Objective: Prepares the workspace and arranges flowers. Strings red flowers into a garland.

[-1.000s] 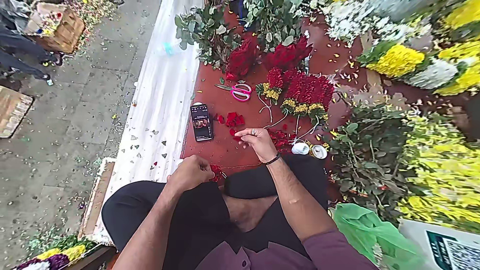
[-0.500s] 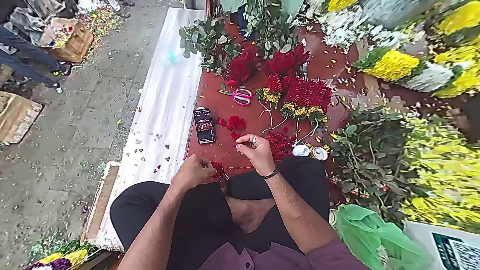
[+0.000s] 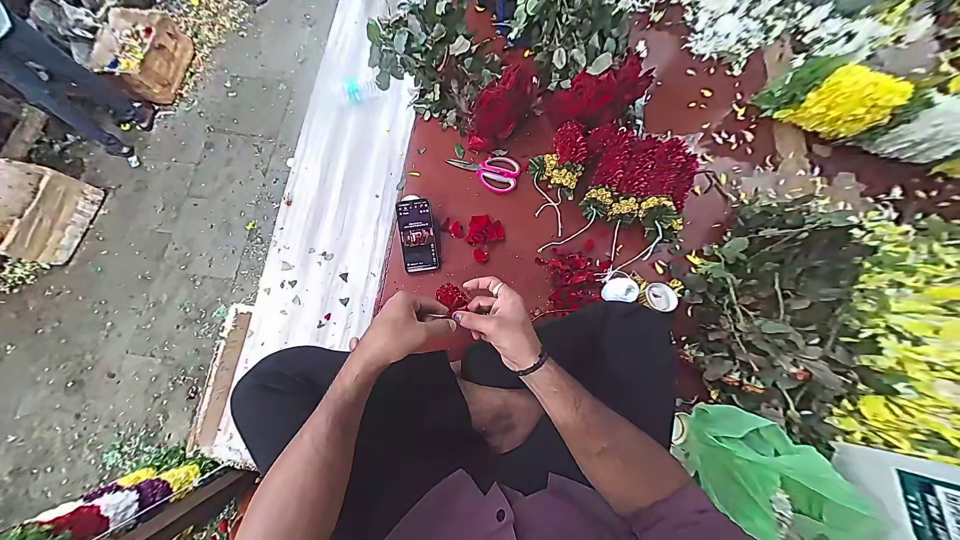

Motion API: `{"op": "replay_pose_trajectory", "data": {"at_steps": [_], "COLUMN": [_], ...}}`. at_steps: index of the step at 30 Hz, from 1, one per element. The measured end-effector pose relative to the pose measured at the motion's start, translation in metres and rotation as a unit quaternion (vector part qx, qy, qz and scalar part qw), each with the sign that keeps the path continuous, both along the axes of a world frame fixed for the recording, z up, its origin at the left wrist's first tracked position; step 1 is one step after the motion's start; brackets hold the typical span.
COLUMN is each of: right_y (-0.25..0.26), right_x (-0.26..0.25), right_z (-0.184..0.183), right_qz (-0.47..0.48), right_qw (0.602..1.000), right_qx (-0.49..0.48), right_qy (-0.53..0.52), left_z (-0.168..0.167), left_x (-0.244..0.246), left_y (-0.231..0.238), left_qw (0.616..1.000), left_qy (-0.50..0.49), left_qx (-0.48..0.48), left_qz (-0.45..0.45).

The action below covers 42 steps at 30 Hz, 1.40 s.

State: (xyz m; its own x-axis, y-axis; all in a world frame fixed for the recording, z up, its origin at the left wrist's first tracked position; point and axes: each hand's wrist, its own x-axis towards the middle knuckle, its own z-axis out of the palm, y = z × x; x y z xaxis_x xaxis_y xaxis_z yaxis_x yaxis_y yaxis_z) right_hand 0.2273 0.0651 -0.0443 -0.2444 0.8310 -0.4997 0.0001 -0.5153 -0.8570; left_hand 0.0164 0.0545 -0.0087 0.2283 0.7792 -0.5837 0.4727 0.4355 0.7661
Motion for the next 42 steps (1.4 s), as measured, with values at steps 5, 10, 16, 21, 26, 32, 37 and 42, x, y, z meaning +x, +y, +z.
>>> {"op": "replay_pose_trajectory", "data": {"at_steps": [5, 10, 16, 21, 26, 32, 37, 42], "right_y": [0.006, 0.026, 0.023, 0.036, 0.025, 0.039, 0.014, 0.031], "right_x": [0.008, 0.032, 0.028, 0.039, 0.038, 0.048, 0.045, 0.045], "right_z": [-0.004, -0.004, -0.03, -0.011, 0.01, 0.015, 0.023, 0.009], "right_qz": [0.06, 0.125, 0.3, 0.263, 0.3, 0.214, 0.148, 0.204], "right_qw": [0.997, 0.991, 0.945, 0.945, 0.918, 0.933, 0.966, 0.934], "right_qx": [-0.042, 0.046, 0.119, 0.196, 0.243, 0.207, 0.083, 0.183], "right_qy": [-0.014, -0.022, -0.062, 0.008, 0.085, 0.201, 0.196, 0.228], "left_z": [-0.001, -0.003, 0.003, 0.018, 0.036, 0.111, 0.096, 0.052], "left_x": [0.001, -0.004, -0.013, -0.017, 0.001, 0.06, 0.064, 0.032], "left_y": [0.0, 0.0, 0.007, 0.013, 0.019, 0.018, 0.029, 0.029], "left_qw": [1.0, 0.998, 0.996, 0.99, 0.978, 0.94, 0.981, 0.971], "left_qy": [-0.021, -0.017, 0.03, 0.082, 0.207, 0.165, 0.014, 0.17], "left_qx": [-0.001, -0.019, -0.052, -0.056, -0.016, 0.033, 0.188, 0.147], "left_qz": [0.017, 0.058, 0.072, 0.104, 0.02, -0.298, -0.036, 0.087]}}
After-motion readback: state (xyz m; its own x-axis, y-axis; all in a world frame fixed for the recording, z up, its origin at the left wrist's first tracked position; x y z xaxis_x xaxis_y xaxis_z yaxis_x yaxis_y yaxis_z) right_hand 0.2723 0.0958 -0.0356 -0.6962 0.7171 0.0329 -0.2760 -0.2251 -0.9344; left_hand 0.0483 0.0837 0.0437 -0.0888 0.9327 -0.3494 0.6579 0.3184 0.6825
